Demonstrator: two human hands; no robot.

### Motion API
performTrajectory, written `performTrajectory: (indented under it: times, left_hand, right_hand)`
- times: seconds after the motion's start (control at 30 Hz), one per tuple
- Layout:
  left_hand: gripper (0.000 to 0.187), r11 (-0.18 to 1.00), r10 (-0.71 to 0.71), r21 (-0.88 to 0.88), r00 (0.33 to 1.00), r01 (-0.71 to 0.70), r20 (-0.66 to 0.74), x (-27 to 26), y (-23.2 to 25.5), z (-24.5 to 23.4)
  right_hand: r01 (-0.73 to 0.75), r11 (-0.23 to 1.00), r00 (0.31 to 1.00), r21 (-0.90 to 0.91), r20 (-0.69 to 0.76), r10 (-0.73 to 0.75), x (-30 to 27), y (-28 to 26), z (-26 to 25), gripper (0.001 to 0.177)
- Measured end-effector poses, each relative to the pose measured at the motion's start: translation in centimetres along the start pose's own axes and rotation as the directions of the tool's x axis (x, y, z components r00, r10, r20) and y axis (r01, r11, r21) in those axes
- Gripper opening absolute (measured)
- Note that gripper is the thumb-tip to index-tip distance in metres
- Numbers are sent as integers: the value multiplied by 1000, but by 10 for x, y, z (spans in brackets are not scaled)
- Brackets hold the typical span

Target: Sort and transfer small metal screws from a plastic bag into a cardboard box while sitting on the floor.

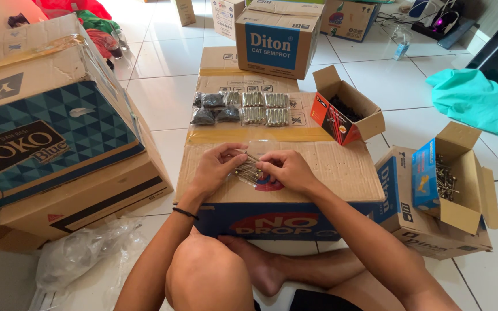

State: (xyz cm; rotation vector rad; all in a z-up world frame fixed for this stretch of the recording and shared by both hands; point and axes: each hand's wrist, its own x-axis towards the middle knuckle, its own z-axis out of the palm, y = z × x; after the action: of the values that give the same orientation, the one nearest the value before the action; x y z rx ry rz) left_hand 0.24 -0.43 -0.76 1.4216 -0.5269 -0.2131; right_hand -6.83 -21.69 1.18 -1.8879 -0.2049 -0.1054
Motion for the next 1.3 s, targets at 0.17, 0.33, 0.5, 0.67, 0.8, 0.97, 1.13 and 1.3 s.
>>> performTrajectory:
  times: [0.17, 0.33, 0.5, 0.67, 0.8, 0.97, 1.13, 1.3]
  left_hand:
    - [39, 999, -27, -36, 999, 28, 31, -1, 6, -1]
    - [40, 993, -94, -65, 991, 101, 100, 1, 1, -4]
    - [43, 990, -123, -58, 984, 132, 128, -1, 7, -1]
    - [42, 987, -139, -62, 982, 147, 126, 4, -4, -8]
    - [39, 990, -125, -55, 985, 132, 121, 0, 2, -6]
    - [38, 990, -121, -57, 984, 130, 134, -3, 3, -5]
    - [42, 992, -115, -38, 985, 121, 130, -1, 3, -5]
    - [42, 989, -140, -25, 981, 145, 133, -3, 8, -5]
  right_hand:
    - [-12, 999, 999, 39, -29, 14, 1, 3, -2, 15]
    - [-1, 998, 999, 68, -42, 4, -2, 7, -3, 14]
    - [4, 995, 999, 97, -53, 1, -2, 6, -3, 15]
    - [-3, 999, 999, 54, -47, 5, -1, 6, -4, 14]
    - [-5, 1000, 1000, 17, -21, 6, -2, -5, -2, 16]
    - [-26, 1000, 999, -7, -30, 26, -2, -1, -2, 15]
    - [-31, 999, 998, -13, -46, 30, 0, 4, -2, 14]
    - [-10, 999, 998, -35, -56, 8, 1, 7, -2, 12]
